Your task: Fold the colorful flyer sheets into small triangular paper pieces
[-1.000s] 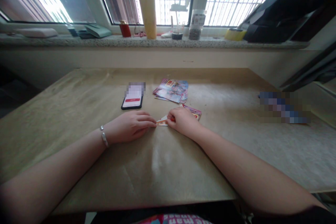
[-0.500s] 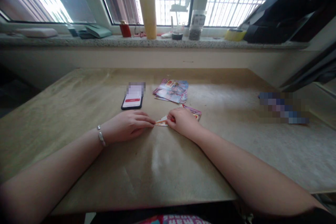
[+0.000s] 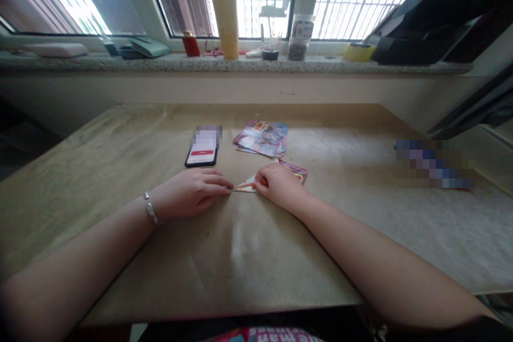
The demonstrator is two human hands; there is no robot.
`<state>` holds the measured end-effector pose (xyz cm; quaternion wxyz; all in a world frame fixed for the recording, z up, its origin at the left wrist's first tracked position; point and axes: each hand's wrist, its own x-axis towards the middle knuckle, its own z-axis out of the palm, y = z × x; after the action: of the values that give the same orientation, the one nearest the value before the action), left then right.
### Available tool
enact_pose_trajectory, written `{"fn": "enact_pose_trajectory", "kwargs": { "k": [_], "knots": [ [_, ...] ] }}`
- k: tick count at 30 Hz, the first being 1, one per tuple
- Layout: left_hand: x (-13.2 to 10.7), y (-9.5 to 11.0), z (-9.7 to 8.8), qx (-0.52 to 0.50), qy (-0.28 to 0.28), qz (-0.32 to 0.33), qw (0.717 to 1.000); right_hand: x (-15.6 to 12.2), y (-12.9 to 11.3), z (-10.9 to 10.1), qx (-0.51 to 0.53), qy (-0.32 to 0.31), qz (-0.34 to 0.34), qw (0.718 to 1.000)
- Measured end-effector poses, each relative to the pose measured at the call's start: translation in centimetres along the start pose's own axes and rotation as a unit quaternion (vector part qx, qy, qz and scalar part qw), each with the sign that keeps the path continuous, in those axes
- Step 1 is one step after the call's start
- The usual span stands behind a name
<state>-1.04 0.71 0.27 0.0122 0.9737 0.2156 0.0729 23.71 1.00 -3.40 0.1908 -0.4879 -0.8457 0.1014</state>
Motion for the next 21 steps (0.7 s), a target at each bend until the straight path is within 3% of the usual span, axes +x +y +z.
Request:
{"fn": "enact_pose_trajectory", "kwargs": {
  "k": [8,13,21],
  "knots": [
    [-0.1,-0.3,0.3,-0.005,0.02,-0.039,0.999,0.2,-0.4,0.1,0.02,-0.003,0.009,1.0],
    [0.4,0.1,0.6,0.031,0.033,-0.006,0.999,0.4,-1.2,0.3,0.025,0.028,0.016,0.999],
    [0.4,0.4,1.3,0.032,0.042,-0.003,0.999,0.1,-1.3,-0.1,-0.041,0.033,-0.051,0.997]
  ]
}}
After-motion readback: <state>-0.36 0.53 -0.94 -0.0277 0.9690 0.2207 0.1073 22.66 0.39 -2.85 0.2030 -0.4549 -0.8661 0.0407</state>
